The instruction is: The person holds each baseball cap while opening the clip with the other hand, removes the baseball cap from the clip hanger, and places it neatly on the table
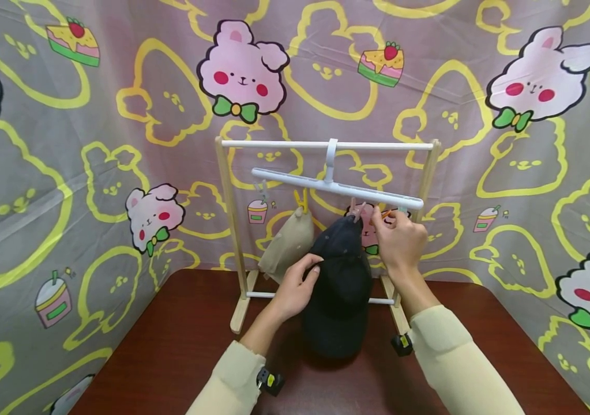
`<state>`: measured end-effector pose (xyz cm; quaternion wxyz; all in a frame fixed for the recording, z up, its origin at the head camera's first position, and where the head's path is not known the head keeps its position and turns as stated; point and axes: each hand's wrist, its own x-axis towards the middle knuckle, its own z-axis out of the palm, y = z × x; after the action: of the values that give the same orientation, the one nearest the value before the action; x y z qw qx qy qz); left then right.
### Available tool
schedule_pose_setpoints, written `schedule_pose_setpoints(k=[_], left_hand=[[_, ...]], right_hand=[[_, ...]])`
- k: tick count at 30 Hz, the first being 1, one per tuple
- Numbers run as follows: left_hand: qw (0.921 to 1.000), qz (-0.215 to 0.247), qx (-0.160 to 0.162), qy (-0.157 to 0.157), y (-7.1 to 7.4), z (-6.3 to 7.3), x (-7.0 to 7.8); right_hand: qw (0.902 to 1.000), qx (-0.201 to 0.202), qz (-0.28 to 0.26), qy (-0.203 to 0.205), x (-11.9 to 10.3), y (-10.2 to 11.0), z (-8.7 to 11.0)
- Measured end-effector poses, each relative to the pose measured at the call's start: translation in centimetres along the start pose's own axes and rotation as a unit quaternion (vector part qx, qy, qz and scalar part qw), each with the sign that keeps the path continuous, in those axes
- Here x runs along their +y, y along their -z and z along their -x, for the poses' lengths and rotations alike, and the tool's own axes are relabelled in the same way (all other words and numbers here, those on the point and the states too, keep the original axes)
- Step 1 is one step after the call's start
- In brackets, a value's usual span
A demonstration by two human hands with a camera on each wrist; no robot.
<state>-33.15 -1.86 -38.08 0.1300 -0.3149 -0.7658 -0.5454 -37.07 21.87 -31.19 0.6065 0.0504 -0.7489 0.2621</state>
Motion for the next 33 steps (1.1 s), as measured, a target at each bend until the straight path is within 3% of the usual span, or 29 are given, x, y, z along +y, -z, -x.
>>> schedule_pose_setpoints(k=[9, 18, 33], left_hand=[[0.9999, 0.002, -0.012, 0.01, 0.6, 0.9, -0.1], [0.9989, 0.017, -0.011, 0.042, 1.9, 2.2, -0.7], [0.994, 0.036, 0.015, 0.102, 5.7, 5.6, -2.1]], right_hand=[[0.9991, -0.019, -0.022, 0.031, 0.2, 0.8, 0.0], [0.9967, -0.026, -0.037, 0.068, 0.2, 1.7, 0.3], [0.9919, -0.071, -0.045, 0.095, 0.7, 2.2, 1.2]])
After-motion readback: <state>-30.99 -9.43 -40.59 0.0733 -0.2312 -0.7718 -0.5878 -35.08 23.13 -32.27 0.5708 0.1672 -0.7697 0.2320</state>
